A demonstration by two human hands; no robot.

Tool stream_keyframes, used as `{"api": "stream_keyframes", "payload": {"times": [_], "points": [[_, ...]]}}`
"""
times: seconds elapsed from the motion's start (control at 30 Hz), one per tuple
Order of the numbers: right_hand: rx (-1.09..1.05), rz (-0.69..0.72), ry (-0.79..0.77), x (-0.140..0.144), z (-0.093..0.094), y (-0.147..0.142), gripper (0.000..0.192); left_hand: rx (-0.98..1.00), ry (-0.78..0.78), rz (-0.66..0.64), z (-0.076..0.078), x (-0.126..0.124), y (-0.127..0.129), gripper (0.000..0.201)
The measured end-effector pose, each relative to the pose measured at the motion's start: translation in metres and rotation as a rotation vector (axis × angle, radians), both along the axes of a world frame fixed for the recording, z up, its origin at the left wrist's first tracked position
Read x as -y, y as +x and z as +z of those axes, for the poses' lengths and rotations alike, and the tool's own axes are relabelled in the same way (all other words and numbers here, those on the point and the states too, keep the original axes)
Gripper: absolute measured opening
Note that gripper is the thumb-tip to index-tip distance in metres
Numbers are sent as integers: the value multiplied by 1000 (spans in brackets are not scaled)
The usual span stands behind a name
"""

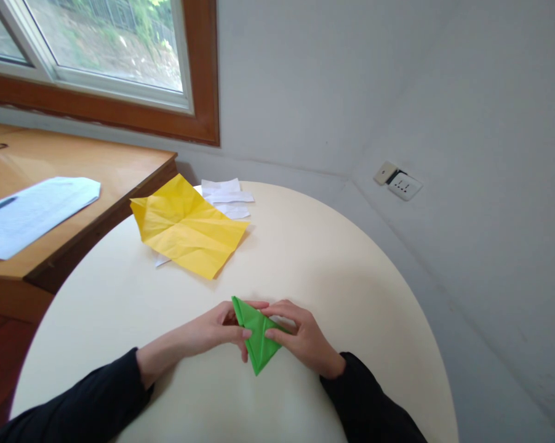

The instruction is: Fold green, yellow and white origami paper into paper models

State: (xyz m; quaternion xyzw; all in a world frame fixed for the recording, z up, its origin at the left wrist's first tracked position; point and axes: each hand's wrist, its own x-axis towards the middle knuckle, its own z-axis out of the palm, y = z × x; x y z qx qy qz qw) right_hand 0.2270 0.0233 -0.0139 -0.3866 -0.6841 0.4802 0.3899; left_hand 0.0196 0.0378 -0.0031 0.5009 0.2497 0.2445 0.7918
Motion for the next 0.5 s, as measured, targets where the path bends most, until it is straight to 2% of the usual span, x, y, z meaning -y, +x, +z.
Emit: {"api": "stream_keyframes", "payload": {"times": [0.17, 0.37, 0.5], "points": [[45, -50, 47, -2, -2, 1, 18, -19, 57, -2, 0, -2, 1, 50], [169, -89, 66, -5, 4, 1, 15, -26, 67, 17, -4, -1, 5, 40], [175, -103, 50, -5, 4, -1, 11, -22, 76, 19, -7, -1, 6, 38]]}}
